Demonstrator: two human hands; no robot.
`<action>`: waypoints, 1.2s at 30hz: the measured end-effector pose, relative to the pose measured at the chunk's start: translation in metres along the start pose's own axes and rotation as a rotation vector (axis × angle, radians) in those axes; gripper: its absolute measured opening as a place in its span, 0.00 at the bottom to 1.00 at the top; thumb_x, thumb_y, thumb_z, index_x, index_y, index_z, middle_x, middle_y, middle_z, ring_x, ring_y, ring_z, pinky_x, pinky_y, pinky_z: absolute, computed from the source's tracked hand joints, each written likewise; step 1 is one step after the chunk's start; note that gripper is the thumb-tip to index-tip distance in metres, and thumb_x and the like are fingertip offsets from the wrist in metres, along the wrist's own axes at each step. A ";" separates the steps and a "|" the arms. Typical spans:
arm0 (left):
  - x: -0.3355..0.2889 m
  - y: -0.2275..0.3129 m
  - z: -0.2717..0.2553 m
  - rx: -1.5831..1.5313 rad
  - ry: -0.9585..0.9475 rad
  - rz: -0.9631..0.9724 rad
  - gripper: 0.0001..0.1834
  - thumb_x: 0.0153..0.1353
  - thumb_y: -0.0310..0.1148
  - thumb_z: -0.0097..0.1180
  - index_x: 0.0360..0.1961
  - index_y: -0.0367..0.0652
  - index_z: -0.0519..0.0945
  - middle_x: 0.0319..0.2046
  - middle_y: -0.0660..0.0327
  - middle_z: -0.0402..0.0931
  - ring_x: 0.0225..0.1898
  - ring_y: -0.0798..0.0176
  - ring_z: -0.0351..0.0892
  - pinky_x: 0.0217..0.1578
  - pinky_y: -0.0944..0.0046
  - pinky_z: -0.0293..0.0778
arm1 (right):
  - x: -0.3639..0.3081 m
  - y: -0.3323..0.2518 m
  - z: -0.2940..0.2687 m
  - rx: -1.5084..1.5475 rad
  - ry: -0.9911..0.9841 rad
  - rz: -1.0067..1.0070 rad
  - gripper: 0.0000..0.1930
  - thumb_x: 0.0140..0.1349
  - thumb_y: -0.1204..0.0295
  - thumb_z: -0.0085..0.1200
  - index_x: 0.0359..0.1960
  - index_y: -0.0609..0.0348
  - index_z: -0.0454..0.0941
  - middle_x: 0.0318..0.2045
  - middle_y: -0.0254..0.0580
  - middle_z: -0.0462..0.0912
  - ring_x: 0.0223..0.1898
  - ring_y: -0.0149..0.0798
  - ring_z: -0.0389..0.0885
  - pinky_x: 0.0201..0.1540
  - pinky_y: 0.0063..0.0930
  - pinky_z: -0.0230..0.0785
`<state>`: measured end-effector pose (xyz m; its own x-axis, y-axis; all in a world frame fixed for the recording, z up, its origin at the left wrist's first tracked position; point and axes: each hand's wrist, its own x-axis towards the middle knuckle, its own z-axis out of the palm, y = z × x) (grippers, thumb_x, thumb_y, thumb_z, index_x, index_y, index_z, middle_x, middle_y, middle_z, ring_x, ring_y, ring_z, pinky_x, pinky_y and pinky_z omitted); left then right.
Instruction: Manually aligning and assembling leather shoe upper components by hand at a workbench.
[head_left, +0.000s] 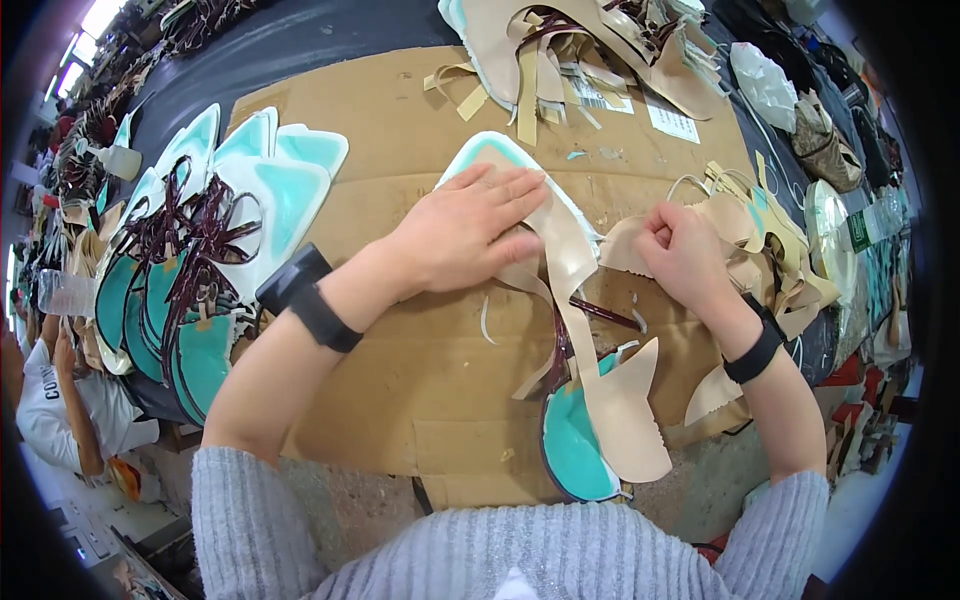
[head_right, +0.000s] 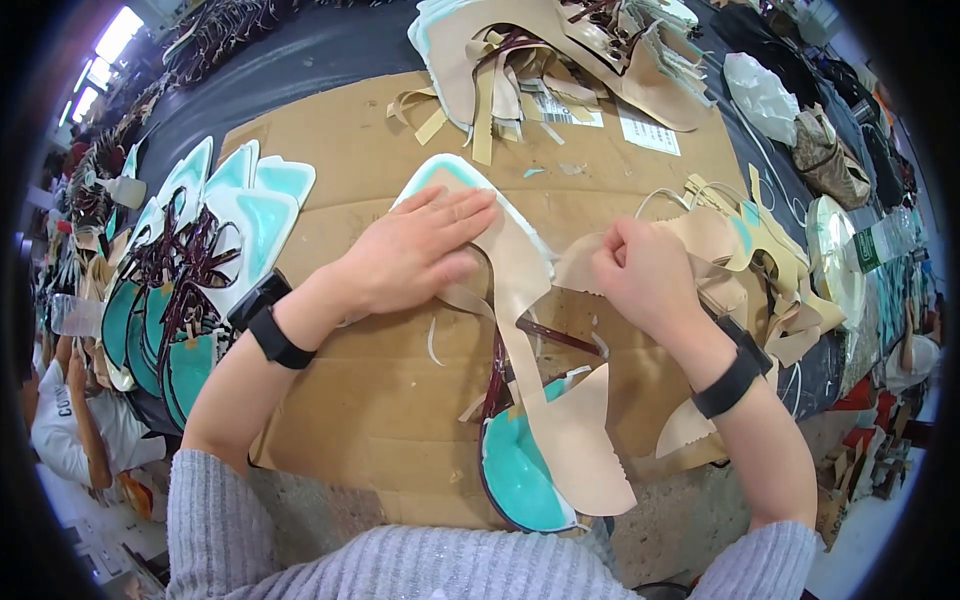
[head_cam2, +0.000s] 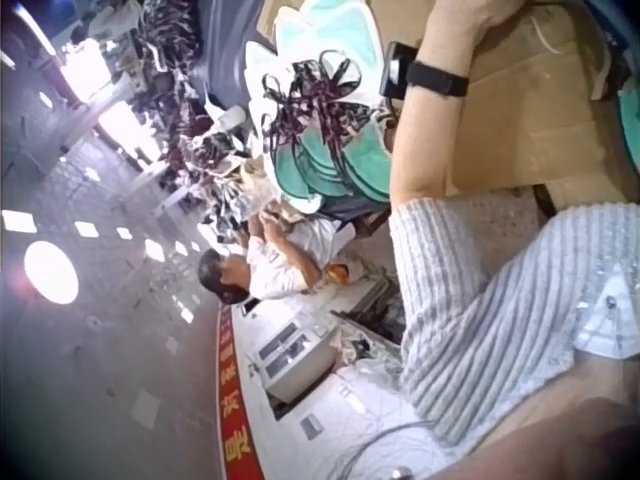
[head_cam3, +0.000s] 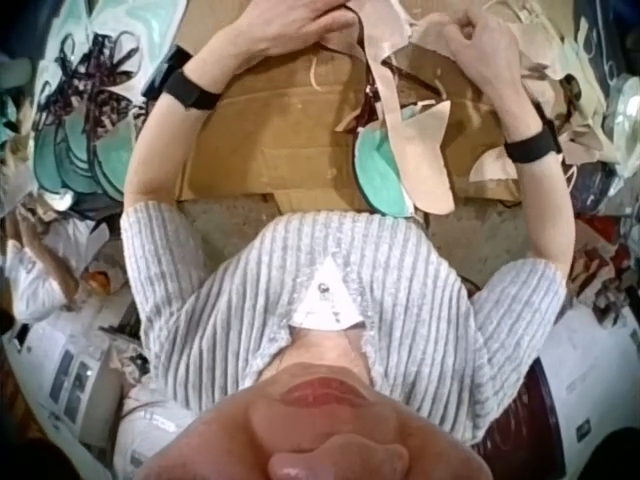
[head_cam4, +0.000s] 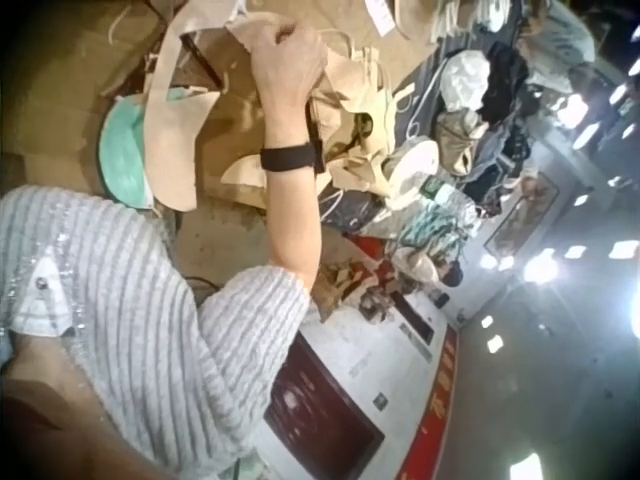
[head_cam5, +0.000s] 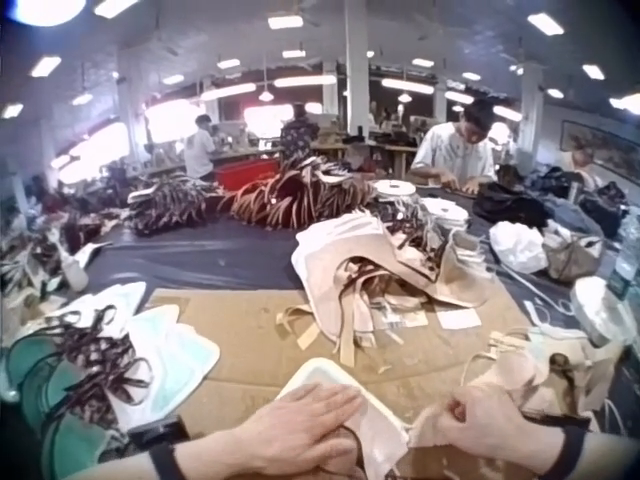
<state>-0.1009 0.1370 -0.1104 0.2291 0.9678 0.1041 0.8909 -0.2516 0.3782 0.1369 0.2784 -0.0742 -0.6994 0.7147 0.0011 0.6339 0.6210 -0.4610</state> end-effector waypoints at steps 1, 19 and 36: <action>0.003 -0.004 0.005 -0.003 -0.001 0.005 0.29 0.67 0.42 0.42 0.67 0.41 0.60 0.68 0.52 0.55 0.70 0.52 0.51 0.68 0.49 0.45 | -0.004 0.002 -0.002 0.087 -0.020 0.021 0.08 0.51 0.73 0.51 0.28 0.67 0.78 0.21 0.51 0.80 0.26 0.50 0.79 0.30 0.35 0.71; -0.065 0.148 -0.007 0.077 0.098 0.522 0.12 0.51 0.29 0.56 0.39 0.44 0.80 0.48 0.62 0.77 0.56 0.61 0.73 0.58 0.51 0.68 | -0.141 0.022 -0.035 -0.343 -0.088 -0.946 0.23 0.52 0.78 0.55 0.51 0.40 0.75 0.64 0.34 0.63 0.67 0.42 0.59 0.71 0.46 0.49; -0.045 0.157 0.005 -0.314 0.113 0.359 0.23 0.53 0.37 0.61 0.48 0.36 0.77 0.42 0.54 0.77 0.45 0.55 0.77 0.43 0.60 0.75 | -0.081 0.016 -0.059 1.423 -0.352 -0.056 0.09 0.66 0.71 0.52 0.42 0.61 0.80 0.39 0.36 0.82 0.34 0.24 0.79 0.29 0.21 0.73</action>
<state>0.0304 0.0539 -0.0602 0.4405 0.8173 0.3716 0.5980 -0.5758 0.5575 0.2229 0.2496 -0.0290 -0.8867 0.4574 -0.0680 -0.1031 -0.3389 -0.9352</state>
